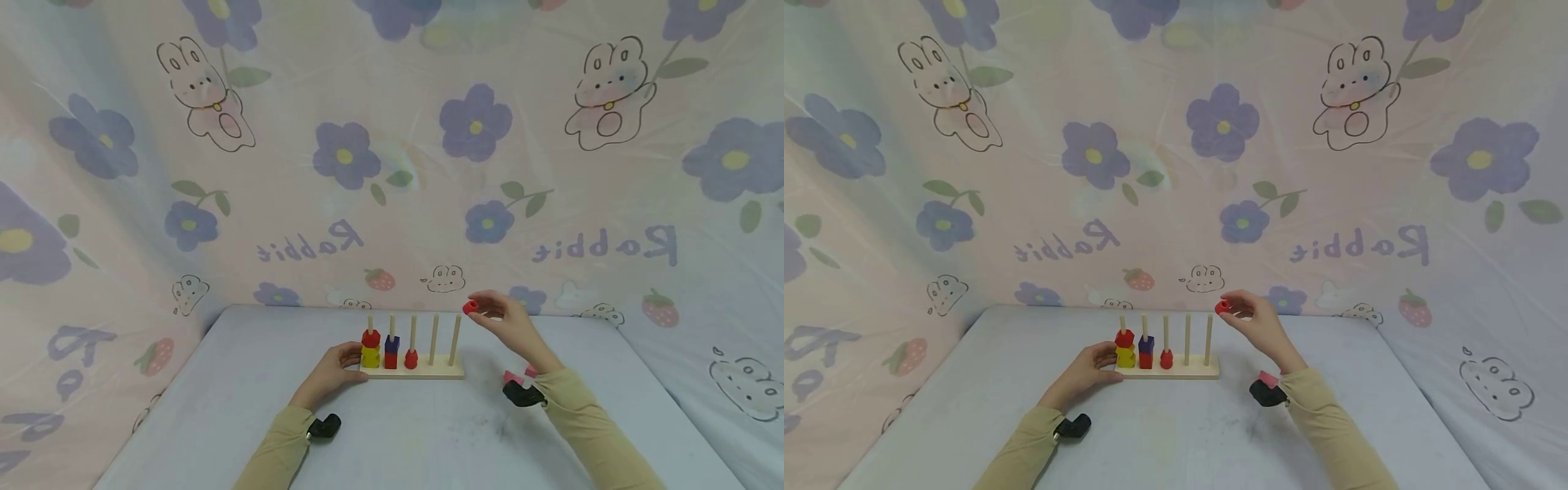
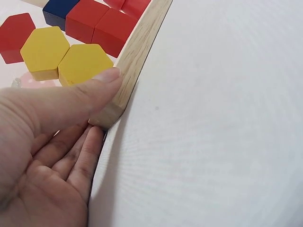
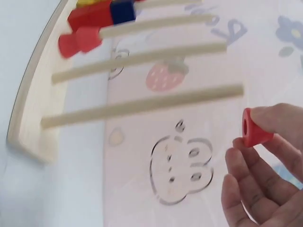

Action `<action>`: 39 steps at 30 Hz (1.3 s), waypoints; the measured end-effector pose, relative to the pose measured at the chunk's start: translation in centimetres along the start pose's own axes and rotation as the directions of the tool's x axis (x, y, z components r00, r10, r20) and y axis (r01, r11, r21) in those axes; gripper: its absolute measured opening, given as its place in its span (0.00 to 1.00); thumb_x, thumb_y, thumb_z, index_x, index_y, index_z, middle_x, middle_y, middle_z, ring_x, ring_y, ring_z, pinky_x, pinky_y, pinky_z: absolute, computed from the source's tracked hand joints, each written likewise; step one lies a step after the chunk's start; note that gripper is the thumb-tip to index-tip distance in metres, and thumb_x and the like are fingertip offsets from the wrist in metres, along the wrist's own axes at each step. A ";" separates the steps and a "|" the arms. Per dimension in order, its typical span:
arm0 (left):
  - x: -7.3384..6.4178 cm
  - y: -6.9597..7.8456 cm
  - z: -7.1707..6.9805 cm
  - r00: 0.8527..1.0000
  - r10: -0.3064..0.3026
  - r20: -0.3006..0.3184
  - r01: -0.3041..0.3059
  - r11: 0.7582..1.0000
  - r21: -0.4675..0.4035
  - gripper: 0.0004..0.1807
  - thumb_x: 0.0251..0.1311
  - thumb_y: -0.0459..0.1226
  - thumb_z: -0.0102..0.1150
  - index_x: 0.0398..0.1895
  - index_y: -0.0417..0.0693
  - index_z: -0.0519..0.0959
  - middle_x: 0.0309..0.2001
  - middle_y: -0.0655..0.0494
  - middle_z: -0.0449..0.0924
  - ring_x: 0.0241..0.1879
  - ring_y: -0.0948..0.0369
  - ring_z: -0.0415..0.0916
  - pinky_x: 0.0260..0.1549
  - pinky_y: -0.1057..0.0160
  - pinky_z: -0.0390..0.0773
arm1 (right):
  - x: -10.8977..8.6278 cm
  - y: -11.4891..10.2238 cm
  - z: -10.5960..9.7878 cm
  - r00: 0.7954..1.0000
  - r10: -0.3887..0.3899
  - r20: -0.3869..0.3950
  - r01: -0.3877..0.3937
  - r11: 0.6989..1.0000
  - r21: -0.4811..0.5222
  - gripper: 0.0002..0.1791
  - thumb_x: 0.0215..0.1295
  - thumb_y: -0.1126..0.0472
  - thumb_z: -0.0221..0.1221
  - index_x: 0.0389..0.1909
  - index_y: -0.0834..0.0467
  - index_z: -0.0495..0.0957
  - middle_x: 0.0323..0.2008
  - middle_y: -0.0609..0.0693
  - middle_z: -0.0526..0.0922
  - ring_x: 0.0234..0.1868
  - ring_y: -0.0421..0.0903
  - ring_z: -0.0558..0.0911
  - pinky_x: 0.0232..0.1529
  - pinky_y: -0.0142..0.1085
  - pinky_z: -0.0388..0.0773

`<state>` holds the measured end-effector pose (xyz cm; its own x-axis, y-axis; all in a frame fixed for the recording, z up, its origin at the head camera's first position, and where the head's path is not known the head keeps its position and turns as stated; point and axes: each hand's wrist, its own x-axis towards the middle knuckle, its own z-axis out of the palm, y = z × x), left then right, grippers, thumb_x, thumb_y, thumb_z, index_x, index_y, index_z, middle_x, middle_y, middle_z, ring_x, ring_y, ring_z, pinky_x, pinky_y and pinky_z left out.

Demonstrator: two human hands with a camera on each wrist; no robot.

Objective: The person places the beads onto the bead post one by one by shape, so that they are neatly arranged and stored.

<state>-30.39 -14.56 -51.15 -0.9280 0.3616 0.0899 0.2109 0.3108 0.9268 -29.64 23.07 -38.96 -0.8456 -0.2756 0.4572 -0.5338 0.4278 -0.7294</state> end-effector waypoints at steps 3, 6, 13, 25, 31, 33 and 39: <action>0.0 -0.1 0.0 1.000 0.002 -0.002 -0.002 1.000 -0.001 0.35 0.49 0.33 0.72 0.62 0.37 0.69 0.59 0.40 0.72 0.56 0.49 0.73 0.56 0.57 0.73 | 0.2 -2.5 0.7 0.998 -0.059 -0.012 0.060 0.997 0.053 0.18 0.60 0.68 0.64 0.51 0.63 0.75 0.43 0.59 0.82 0.41 0.53 0.81 0.44 0.30 0.79; 0.0 -0.1 0.0 1.000 -0.006 -0.004 0.006 1.000 0.002 0.35 0.50 0.33 0.72 0.62 0.38 0.69 0.59 0.41 0.72 0.56 0.49 0.73 0.57 0.55 0.73 | 0.3 -5.0 1.4 0.995 -0.099 -0.015 0.100 0.991 0.088 0.16 0.59 0.72 0.63 0.49 0.65 0.76 0.41 0.60 0.82 0.41 0.56 0.80 0.44 0.32 0.80; -0.1 0.2 -0.1 1.000 -0.016 0.001 0.016 1.000 0.011 0.35 0.50 0.33 0.71 0.62 0.38 0.68 0.60 0.41 0.71 0.57 0.49 0.72 0.57 0.55 0.72 | 0.7 -7.3 3.7 0.989 -0.148 -0.005 0.147 0.985 0.085 0.16 0.59 0.73 0.63 0.48 0.66 0.76 0.42 0.60 0.81 0.42 0.55 0.80 0.47 0.48 0.79; -0.2 0.6 -0.3 0.999 -0.042 0.024 0.042 0.999 0.033 0.34 0.52 0.33 0.70 0.64 0.41 0.68 0.62 0.45 0.70 0.59 0.51 0.70 0.59 0.55 0.70 | 1.5 -8.1 6.4 0.995 -0.099 -0.020 0.101 0.980 0.169 0.15 0.59 0.76 0.61 0.47 0.71 0.75 0.44 0.65 0.80 0.47 0.60 0.80 0.52 0.52 0.76; -0.1 0.8 -0.3 0.998 -0.060 0.034 0.059 0.998 0.013 0.34 0.53 0.32 0.69 0.64 0.42 0.68 0.63 0.45 0.68 0.61 0.50 0.69 0.59 0.55 0.70 | 1.2 -8.0 7.2 0.999 -0.040 -0.008 0.041 0.980 0.195 0.15 0.59 0.76 0.61 0.47 0.72 0.74 0.45 0.65 0.79 0.45 0.59 0.82 0.47 0.50 0.80; -0.2 1.0 -0.2 0.997 -0.067 0.032 0.066 0.998 0.013 0.34 0.53 0.31 0.68 0.65 0.41 0.67 0.63 0.44 0.68 0.61 0.49 0.69 0.59 0.54 0.70 | 1.0 -8.0 7.4 0.999 -0.033 -0.016 0.035 0.980 0.197 0.15 0.59 0.76 0.61 0.48 0.72 0.74 0.44 0.65 0.79 0.43 0.59 0.82 0.45 0.47 0.81; -0.3 0.7 -0.2 0.998 -0.050 0.042 0.049 0.999 0.003 0.35 0.54 0.29 0.67 0.65 0.39 0.66 0.63 0.41 0.67 0.61 0.47 0.68 0.60 0.52 0.69 | 0.6 -8.1 7.9 0.999 -0.042 -0.024 0.045 0.984 0.169 0.14 0.59 0.75 0.61 0.47 0.69 0.75 0.43 0.64 0.79 0.39 0.57 0.82 0.37 0.37 0.81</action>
<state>-30.05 -14.59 -50.47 -0.9236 0.3823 0.0285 0.1655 0.3307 0.9291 -25.83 12.68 -36.78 -0.8225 -0.2723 0.4993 -0.5628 0.2628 -0.7837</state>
